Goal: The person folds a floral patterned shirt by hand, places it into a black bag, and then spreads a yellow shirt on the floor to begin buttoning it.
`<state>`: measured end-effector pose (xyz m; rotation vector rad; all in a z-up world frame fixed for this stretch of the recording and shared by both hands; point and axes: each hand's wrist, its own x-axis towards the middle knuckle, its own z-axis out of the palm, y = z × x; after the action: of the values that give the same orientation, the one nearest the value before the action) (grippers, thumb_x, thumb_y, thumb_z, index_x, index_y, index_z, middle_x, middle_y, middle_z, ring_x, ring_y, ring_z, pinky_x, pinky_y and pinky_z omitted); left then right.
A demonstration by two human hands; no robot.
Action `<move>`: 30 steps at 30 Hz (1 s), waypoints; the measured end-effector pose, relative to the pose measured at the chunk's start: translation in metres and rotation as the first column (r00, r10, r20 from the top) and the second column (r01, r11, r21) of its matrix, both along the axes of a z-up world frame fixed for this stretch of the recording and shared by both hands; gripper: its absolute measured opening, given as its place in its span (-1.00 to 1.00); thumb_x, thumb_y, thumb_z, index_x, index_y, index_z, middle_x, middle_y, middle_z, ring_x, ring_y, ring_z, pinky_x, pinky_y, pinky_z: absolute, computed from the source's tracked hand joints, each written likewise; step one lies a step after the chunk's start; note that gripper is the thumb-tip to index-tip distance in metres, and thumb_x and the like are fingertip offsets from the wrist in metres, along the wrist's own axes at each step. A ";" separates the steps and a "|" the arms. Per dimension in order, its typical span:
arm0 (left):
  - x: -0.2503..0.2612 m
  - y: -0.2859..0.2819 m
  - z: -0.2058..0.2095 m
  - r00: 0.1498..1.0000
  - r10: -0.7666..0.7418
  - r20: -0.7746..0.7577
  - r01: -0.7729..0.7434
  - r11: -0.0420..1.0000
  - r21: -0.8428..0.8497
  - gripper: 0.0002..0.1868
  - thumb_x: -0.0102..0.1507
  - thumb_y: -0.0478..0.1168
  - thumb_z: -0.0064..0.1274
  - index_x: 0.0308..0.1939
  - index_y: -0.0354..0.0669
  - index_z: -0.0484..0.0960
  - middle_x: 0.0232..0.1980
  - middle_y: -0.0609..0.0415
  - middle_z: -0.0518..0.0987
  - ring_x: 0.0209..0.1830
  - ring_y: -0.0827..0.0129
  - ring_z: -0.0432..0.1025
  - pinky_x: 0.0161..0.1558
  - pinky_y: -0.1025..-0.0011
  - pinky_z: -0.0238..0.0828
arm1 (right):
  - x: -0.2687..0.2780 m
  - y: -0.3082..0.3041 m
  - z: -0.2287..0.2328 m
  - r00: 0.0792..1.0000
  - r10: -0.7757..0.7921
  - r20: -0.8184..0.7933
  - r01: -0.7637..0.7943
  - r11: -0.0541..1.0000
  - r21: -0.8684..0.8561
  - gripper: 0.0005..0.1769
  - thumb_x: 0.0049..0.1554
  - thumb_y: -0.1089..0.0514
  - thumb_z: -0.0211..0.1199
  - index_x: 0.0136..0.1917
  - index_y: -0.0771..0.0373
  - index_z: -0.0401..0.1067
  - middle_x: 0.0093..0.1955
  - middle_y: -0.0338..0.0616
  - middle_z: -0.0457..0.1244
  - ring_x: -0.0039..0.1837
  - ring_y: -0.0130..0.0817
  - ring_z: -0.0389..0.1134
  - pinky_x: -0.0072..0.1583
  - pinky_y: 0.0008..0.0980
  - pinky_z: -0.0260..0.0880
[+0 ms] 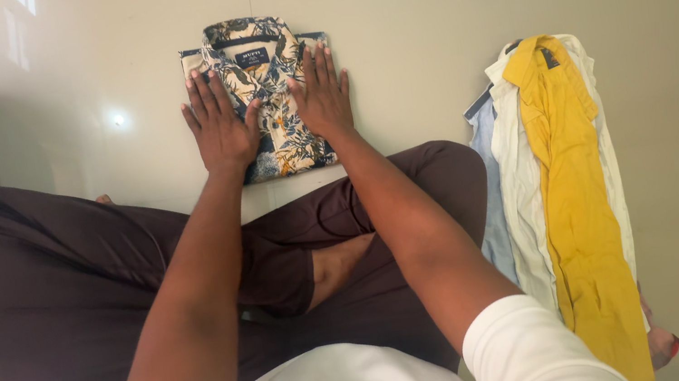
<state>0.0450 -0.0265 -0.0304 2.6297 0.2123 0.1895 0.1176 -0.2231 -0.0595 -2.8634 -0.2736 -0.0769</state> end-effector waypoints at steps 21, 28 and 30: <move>-0.032 0.021 0.022 0.782 0.242 -0.574 -0.496 0.800 -0.337 -0.49 0.18 0.00 0.15 0.12 -0.21 0.62 0.09 -0.17 0.67 0.16 -0.03 0.53 0.24 0.07 0.41 | -0.034 -0.041 0.025 0.806 -0.115 -0.581 0.549 0.514 0.659 -0.41 0.06 0.23 0.23 0.33 0.45 0.19 0.17 0.16 0.33 0.18 -0.09 0.41 0.16 -0.25 0.41; -0.050 -0.014 0.059 0.973 0.027 -0.228 -0.080 0.971 -0.226 -0.39 0.24 -0.29 -0.07 0.36 -0.38 0.18 -0.04 -0.40 0.58 -0.14 -0.25 0.55 -0.09 -0.09 0.50 | -0.063 -0.003 0.062 0.988 0.040 -0.151 0.033 0.892 0.451 -0.26 0.16 -0.03 0.23 0.53 0.08 0.05 0.28 0.36 0.13 0.21 0.29 0.28 0.21 0.00 0.34; -0.059 -0.030 0.069 0.986 -0.094 -0.140 0.076 0.988 -0.133 -0.37 0.23 -0.36 -0.11 0.37 -0.42 0.11 -0.05 -0.43 0.54 -0.21 -0.24 0.55 -0.24 -0.07 0.56 | -0.065 0.005 0.069 0.974 0.077 -0.215 0.016 0.917 0.399 -0.46 0.24 -0.13 0.16 0.44 -0.02 0.23 0.24 0.28 0.15 0.20 0.28 0.29 0.24 0.01 0.35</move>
<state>-0.0140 -0.0561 0.0386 2.5206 0.1552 -0.0449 0.0528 -0.2185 0.0093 -2.4310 -0.2260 0.1809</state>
